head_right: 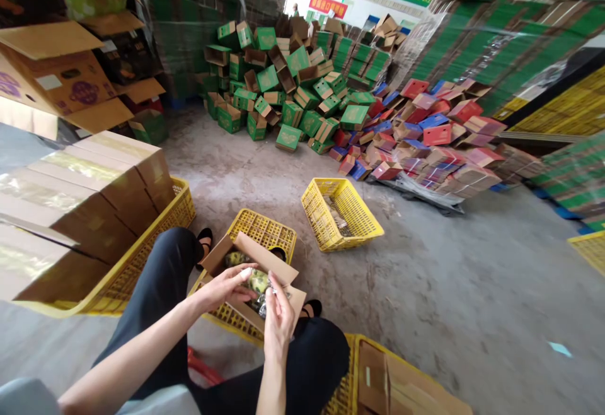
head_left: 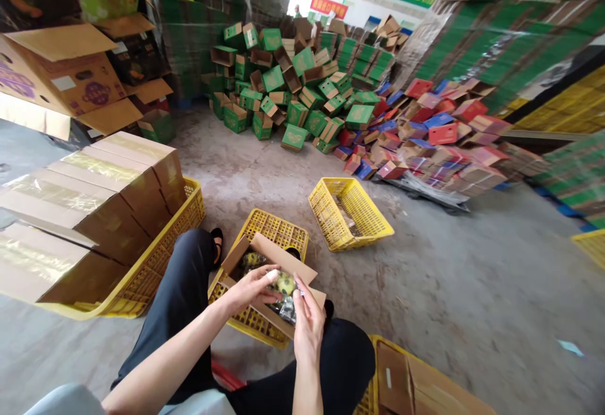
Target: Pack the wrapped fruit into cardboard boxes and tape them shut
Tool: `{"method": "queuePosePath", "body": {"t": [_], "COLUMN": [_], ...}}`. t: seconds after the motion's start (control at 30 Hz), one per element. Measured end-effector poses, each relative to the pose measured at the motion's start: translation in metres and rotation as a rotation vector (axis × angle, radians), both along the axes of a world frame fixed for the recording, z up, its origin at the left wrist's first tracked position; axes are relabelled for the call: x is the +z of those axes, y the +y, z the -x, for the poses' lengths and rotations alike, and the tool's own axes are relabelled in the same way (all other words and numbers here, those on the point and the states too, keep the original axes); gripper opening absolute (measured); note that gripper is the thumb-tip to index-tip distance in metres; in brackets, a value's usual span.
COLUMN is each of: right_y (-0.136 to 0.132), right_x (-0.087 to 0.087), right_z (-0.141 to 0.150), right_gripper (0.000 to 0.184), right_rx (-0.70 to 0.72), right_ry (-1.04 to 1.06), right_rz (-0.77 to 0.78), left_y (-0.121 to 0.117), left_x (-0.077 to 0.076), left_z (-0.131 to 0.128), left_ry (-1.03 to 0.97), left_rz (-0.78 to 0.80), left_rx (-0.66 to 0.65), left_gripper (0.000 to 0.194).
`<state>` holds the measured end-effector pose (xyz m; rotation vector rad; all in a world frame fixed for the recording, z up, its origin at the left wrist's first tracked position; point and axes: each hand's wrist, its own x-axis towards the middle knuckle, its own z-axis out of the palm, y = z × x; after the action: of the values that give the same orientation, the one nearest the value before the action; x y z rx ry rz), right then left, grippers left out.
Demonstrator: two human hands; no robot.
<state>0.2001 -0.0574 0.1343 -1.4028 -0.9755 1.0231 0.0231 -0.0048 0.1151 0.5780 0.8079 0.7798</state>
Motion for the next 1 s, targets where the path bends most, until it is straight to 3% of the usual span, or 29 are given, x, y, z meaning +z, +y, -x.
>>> {"method": "queuePosePath", "body": {"t": [0.1,0.2,0.3,0.5,0.63,0.73,1.0], "right_y": [-0.001,-0.002,-0.003,-0.002,-0.003,-0.005,0.001], "right_x": [0.001,-0.002,-0.007,-0.016,-0.014,-0.012,-0.017], "right_z": [0.002,0.000,-0.003,-0.006,-0.007,-0.007,0.001], "right_gripper": [0.051,0.059,0.060,0.042,0.027,0.025,0.059], "right_rx": [0.006,-0.039,-0.063,-0.123,-0.044,-0.014,-0.071], "right_ry": [0.021,0.033,0.048,-0.022,-0.051,-0.051,0.317], "right_rz": [-0.011,-0.008,0.013,-0.020,-0.115,-0.123,0.095], "left_y": [0.002,0.003,0.003,0.000,0.000,0.001,0.001], "left_x": [-0.004,-0.007,-0.006,-0.001,-0.002,-0.006,-0.001], "left_z": [-0.005,-0.005,-0.001,0.001,-0.002,-0.001,0.004], "left_ry": [-0.068,-0.092,-0.074,-0.063,-0.053,-0.086,-0.134], "left_rz": [-0.019,-0.031,-0.043,-0.072,0.057,0.070,-0.064], "left_rx": [0.048,0.103,0.154,0.139,0.200,0.193,0.163], "left_gripper": [0.062,0.058,0.063,0.074,0.078,0.085,0.096]}}
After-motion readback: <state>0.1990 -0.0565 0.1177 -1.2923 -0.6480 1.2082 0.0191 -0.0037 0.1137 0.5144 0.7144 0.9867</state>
